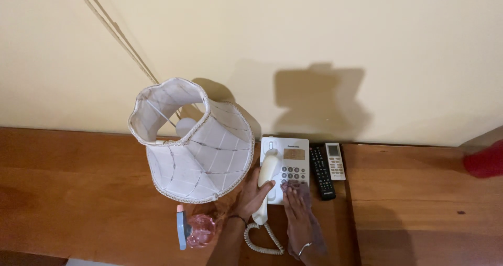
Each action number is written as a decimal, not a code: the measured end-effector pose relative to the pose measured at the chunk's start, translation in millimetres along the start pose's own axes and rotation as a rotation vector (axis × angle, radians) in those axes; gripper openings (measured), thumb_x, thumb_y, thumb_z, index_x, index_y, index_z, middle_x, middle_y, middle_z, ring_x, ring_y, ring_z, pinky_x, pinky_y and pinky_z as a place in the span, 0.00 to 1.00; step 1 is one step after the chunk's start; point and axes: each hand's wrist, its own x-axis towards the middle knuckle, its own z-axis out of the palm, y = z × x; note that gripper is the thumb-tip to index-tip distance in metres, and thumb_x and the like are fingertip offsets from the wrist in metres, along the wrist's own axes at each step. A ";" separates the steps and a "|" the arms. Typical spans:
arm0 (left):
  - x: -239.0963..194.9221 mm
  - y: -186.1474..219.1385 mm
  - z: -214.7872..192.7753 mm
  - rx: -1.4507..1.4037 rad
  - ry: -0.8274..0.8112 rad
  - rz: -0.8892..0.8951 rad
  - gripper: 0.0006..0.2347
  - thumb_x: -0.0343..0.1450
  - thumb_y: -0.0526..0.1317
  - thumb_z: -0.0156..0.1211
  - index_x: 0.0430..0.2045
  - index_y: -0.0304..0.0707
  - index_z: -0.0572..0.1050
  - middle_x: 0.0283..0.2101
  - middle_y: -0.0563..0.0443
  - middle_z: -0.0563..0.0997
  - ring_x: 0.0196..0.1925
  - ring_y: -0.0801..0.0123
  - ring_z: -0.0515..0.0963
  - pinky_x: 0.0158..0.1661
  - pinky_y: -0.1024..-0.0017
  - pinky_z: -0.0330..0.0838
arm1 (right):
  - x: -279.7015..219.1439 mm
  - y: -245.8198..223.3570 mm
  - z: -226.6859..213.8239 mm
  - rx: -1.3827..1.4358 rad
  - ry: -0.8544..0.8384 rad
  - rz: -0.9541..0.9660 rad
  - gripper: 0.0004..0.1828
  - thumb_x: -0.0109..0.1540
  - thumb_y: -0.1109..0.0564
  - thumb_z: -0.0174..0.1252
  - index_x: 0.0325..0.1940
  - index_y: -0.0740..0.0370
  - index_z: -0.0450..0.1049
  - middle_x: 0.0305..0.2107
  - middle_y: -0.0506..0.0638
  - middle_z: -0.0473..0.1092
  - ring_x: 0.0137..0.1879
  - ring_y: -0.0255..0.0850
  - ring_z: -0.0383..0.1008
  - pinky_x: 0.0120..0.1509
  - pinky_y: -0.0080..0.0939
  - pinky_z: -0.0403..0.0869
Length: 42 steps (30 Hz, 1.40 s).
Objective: Wiping down a landline telephone and its handset with a cloth.
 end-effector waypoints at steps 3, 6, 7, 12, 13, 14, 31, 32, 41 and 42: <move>2.7 -10.5 3.9 -0.005 0.058 0.048 0.25 0.71 0.51 0.55 0.64 0.46 0.63 0.52 0.46 0.79 0.46 0.61 0.81 0.46 0.62 0.75 | 2.1 5.5 31.9 0.059 0.085 -0.010 0.43 0.53 0.65 0.54 0.74 0.61 0.56 0.74 0.51 0.53 0.80 0.48 0.50 0.80 0.49 0.55; 1.6 -3.6 0.5 0.027 0.035 0.029 0.25 0.71 0.51 0.54 0.63 0.45 0.63 0.51 0.44 0.80 0.46 0.58 0.82 0.45 0.60 0.75 | 14.3 0.7 -0.1 -0.206 0.028 -0.130 0.51 0.51 0.60 0.54 0.79 0.60 0.47 0.76 0.51 0.49 0.81 0.39 0.46 0.82 0.42 0.49; 2.3 -3.2 0.6 0.026 0.036 0.027 0.25 0.71 0.51 0.54 0.63 0.45 0.63 0.51 0.44 0.80 0.46 0.58 0.82 0.45 0.60 0.75 | 19.3 0.1 -2.0 -0.205 0.028 -0.131 0.51 0.51 0.60 0.54 0.79 0.60 0.47 0.76 0.51 0.49 0.81 0.39 0.46 0.82 0.42 0.49; -2.6 4.1 -3.2 -0.014 0.023 0.017 0.25 0.70 0.49 0.53 0.63 0.46 0.64 0.48 0.46 0.80 0.43 0.61 0.80 0.42 0.63 0.74 | 38.1 -8.0 -0.1 -0.182 -0.412 -0.343 0.44 0.55 0.50 0.65 0.69 0.74 0.58 0.69 0.66 0.56 0.79 0.53 0.46 0.80 0.56 0.42; 1.6 -3.8 -0.5 -0.013 0.026 0.015 0.25 0.70 0.49 0.53 0.63 0.46 0.64 0.48 0.46 0.80 0.43 0.61 0.80 0.42 0.63 0.74 | 38.3 -8.5 -1.2 -0.180 -0.412 -0.345 0.44 0.55 0.50 0.65 0.69 0.74 0.58 0.69 0.66 0.56 0.79 0.53 0.46 0.80 0.56 0.42; 5.9 -11.6 2.3 -0.028 0.037 0.065 0.25 0.70 0.48 0.54 0.63 0.44 0.64 0.47 0.45 0.81 0.41 0.60 0.81 0.41 0.62 0.75 | 38.5 -8.8 -2.3 -0.135 -0.387 -0.305 0.35 0.59 0.53 0.59 0.68 0.70 0.60 0.67 0.61 0.60 0.75 0.51 0.51 0.78 0.56 0.46; -0.4 -2.9 2.5 0.036 0.024 0.007 0.28 0.71 0.49 0.54 0.67 0.49 0.59 0.54 0.44 0.79 0.50 0.56 0.82 0.46 0.58 0.77 | 11.4 35.3 43.8 -0.032 0.046 -0.256 0.21 0.62 0.53 0.51 0.60 0.47 0.72 0.56 0.37 0.70 0.63 0.39 0.64 0.78 0.53 0.53; -2.4 -2.6 2.3 -0.016 0.032 0.037 0.27 0.71 0.48 0.55 0.66 0.46 0.61 0.53 0.45 0.80 0.49 0.58 0.81 0.46 0.61 0.76 | 1.7 43.1 52.0 -0.006 0.070 -0.244 0.22 0.61 0.53 0.52 0.59 0.46 0.72 0.56 0.38 0.69 0.63 0.41 0.63 0.75 0.52 0.56; 6.0 -19.9 10.8 -0.096 0.061 0.080 0.29 0.71 0.47 0.57 0.68 0.41 0.59 0.57 0.42 0.78 0.52 0.58 0.81 0.49 0.63 0.77 | 74.6 78.5 -22.1 0.583 0.344 0.033 0.17 0.54 0.68 0.60 0.43 0.52 0.78 0.50 0.42 0.75 0.61 0.41 0.74 0.63 0.40 0.72; 7.4 -24.3 13.3 -0.100 0.072 0.052 0.30 0.70 0.47 0.58 0.68 0.43 0.59 0.58 0.43 0.77 0.54 0.58 0.81 0.50 0.63 0.76 | 81.9 94.9 -11.7 0.550 0.316 0.171 0.25 0.55 0.71 0.56 0.54 0.54 0.79 0.60 0.47 0.71 0.63 0.46 0.71 0.64 0.42 0.75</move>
